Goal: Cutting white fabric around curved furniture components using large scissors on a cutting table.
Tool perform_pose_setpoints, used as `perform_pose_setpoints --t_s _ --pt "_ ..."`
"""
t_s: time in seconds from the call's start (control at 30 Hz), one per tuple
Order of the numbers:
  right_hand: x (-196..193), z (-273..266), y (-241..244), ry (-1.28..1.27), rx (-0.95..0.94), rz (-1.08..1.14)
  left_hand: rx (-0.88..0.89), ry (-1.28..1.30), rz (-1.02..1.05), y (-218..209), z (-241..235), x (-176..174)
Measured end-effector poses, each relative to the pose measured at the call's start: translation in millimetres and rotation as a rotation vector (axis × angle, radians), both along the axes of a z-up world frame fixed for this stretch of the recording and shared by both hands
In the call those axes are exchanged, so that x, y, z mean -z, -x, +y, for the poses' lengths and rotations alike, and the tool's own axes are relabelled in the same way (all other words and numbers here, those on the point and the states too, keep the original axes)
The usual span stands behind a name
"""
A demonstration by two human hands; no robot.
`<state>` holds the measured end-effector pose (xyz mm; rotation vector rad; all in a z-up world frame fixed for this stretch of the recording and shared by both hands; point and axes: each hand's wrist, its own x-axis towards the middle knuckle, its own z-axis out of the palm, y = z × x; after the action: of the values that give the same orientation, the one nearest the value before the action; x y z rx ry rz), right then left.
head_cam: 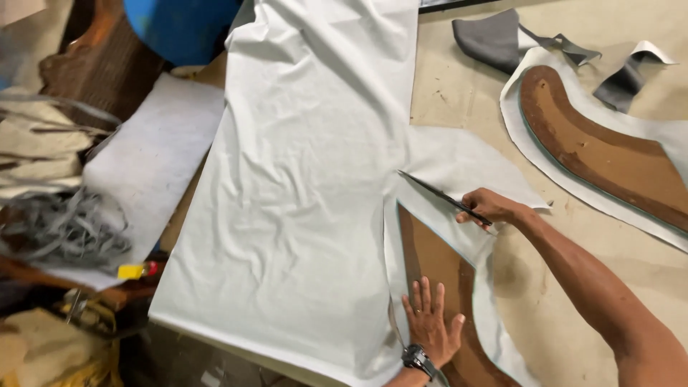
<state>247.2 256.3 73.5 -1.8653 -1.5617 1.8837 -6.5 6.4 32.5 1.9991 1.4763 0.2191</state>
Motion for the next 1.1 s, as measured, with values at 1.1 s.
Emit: perform_pose_setpoints --t_s 1.1 --pt "72 -178 318 -0.062 1.193 0.301 0.174 -0.249 -0.314 168 221 91"
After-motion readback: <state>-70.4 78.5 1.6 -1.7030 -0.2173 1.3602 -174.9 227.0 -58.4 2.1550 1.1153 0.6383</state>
